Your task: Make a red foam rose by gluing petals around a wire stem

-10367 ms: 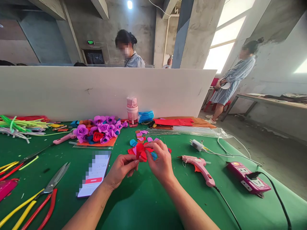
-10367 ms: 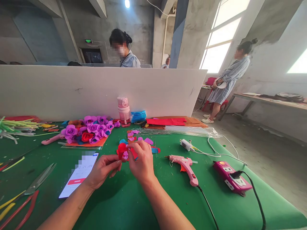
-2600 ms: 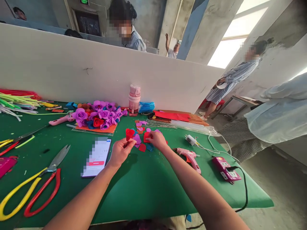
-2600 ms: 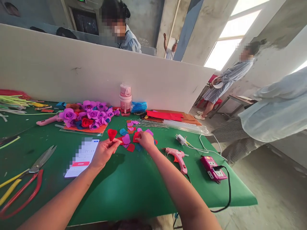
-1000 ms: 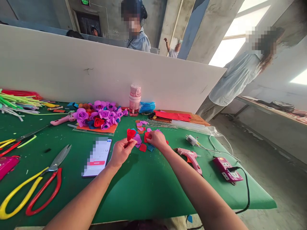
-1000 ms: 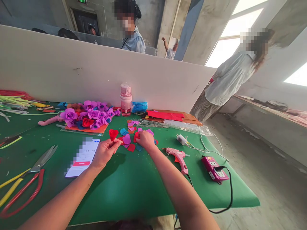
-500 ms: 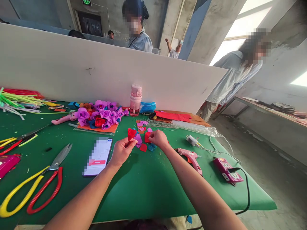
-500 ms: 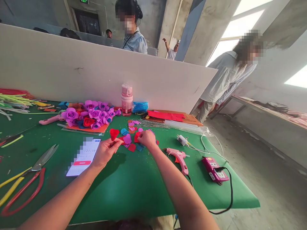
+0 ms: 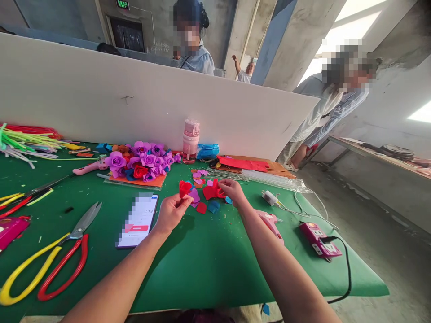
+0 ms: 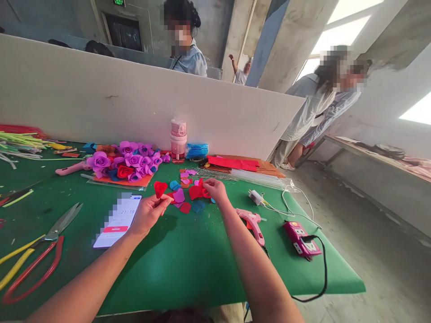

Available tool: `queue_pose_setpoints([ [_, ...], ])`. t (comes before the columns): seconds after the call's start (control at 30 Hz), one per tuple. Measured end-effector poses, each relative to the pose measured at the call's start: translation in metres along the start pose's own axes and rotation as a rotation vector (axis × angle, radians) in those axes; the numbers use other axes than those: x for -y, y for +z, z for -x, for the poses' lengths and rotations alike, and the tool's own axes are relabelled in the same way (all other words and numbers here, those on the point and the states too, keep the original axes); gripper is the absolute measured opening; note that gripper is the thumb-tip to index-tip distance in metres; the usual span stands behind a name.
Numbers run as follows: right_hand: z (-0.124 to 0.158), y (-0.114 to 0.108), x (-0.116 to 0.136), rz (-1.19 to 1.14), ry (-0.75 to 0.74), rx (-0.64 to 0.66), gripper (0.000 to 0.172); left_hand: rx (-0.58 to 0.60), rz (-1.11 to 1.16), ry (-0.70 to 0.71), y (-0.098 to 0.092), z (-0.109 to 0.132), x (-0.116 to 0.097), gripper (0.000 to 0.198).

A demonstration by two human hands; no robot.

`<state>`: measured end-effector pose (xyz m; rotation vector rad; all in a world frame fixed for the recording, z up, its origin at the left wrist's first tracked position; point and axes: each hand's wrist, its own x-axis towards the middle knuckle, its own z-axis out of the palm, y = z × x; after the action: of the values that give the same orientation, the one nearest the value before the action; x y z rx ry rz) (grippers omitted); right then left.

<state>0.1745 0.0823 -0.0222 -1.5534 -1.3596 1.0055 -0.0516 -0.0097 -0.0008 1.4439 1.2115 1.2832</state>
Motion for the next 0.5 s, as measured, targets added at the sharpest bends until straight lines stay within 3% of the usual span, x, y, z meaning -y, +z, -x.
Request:
queue_pose_setpoints([
  [0.23,0.009,-0.02,0.0,-0.394,0.127,-0.025,0.016,0.021,0.017,0.0,-0.001,0.001,-0.001,0.025],
  [0.5,0.009,-0.01,-0.005,-0.441,0.172,-0.02,0.015,0.018,0.013,0.003,-0.001,-0.001,0.004,0.024],
])
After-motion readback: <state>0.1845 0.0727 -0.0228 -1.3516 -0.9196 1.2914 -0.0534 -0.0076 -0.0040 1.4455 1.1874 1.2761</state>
